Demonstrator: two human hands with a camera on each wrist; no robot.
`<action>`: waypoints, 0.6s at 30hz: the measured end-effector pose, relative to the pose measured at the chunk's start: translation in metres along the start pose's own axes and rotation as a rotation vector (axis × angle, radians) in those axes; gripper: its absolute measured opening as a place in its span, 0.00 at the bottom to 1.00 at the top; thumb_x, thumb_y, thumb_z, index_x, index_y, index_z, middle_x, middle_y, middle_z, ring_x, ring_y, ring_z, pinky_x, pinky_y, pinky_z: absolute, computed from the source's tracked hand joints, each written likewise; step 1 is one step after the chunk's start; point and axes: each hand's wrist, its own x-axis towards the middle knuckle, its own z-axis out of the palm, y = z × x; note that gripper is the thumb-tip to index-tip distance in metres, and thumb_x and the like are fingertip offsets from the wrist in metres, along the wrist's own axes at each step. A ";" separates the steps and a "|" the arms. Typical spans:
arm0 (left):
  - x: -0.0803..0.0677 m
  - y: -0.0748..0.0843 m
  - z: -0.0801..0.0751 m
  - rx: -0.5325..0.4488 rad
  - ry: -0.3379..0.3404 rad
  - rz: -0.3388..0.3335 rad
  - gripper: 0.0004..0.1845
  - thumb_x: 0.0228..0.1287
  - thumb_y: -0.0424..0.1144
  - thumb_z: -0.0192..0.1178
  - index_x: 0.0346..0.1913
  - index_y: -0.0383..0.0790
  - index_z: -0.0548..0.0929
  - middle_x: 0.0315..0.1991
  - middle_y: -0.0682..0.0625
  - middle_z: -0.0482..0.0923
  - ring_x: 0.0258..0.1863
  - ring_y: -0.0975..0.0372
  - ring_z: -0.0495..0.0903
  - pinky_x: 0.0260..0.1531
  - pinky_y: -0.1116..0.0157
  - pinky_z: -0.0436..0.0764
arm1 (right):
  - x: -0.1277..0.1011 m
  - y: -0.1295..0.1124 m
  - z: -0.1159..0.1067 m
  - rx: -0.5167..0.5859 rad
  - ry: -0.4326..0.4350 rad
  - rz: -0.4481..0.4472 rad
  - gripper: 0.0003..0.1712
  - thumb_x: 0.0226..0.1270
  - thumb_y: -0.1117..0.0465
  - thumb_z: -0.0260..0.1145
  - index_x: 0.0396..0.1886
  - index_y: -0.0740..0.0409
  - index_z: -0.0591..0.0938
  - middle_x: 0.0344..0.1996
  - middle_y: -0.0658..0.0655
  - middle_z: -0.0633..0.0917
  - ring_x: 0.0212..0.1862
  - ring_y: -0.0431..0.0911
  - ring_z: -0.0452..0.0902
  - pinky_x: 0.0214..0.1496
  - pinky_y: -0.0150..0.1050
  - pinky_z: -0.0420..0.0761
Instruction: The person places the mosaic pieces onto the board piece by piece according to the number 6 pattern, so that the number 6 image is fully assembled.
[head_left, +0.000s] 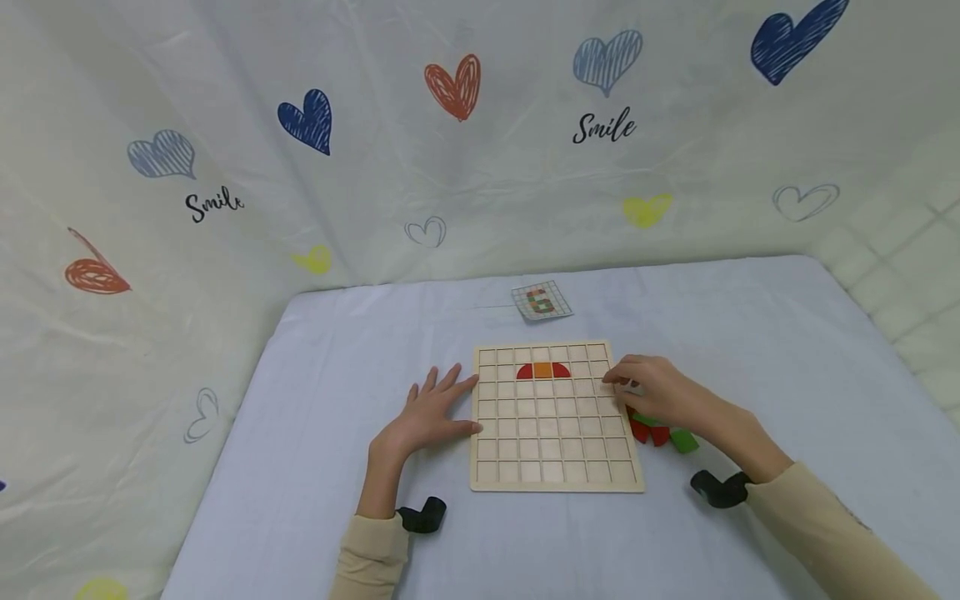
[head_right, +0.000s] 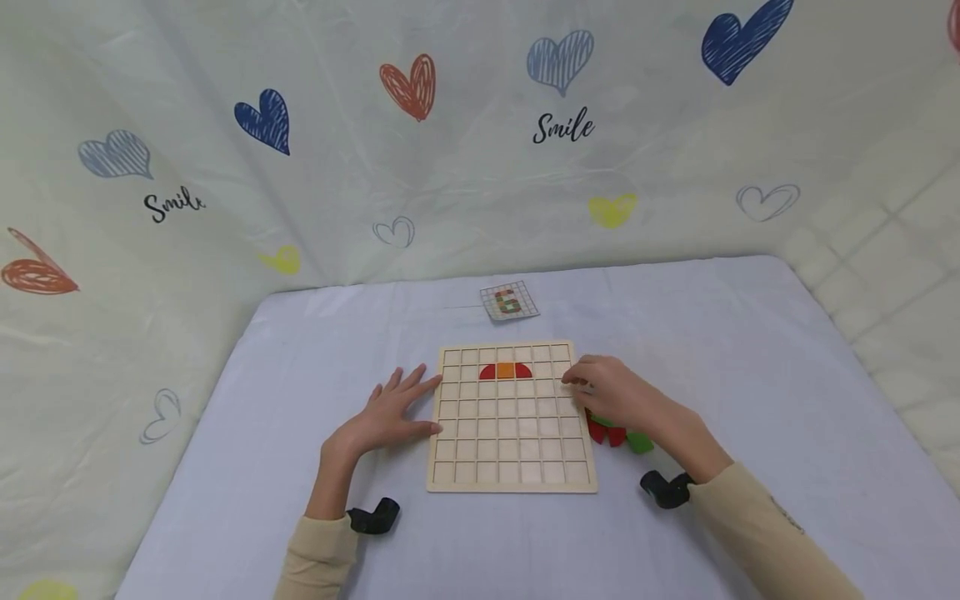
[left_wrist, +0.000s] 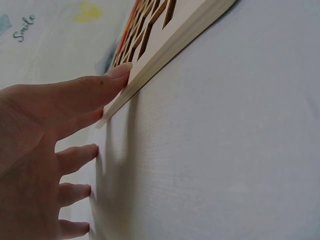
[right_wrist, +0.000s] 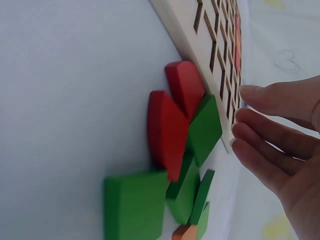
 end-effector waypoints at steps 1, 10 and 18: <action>0.000 0.000 0.000 0.001 -0.001 -0.002 0.42 0.59 0.59 0.65 0.74 0.60 0.61 0.79 0.52 0.45 0.78 0.45 0.35 0.72 0.37 0.40 | -0.003 0.002 0.000 0.000 0.006 -0.003 0.11 0.56 0.70 0.71 0.40 0.62 0.86 0.36 0.54 0.86 0.38 0.45 0.82 0.39 0.37 0.84; 0.001 0.000 0.002 -0.004 0.008 -0.007 0.41 0.58 0.59 0.65 0.74 0.60 0.61 0.79 0.52 0.46 0.78 0.45 0.35 0.72 0.36 0.40 | -0.024 0.012 -0.005 0.031 0.010 -0.010 0.12 0.53 0.67 0.74 0.40 0.61 0.86 0.34 0.50 0.86 0.35 0.45 0.81 0.36 0.36 0.83; 0.000 0.002 0.000 -0.002 0.007 -0.015 0.41 0.58 0.58 0.65 0.74 0.60 0.61 0.79 0.52 0.46 0.79 0.46 0.35 0.72 0.37 0.39 | -0.034 0.015 -0.010 0.019 -0.069 0.065 0.13 0.55 0.64 0.73 0.42 0.59 0.85 0.37 0.50 0.85 0.39 0.43 0.79 0.40 0.38 0.83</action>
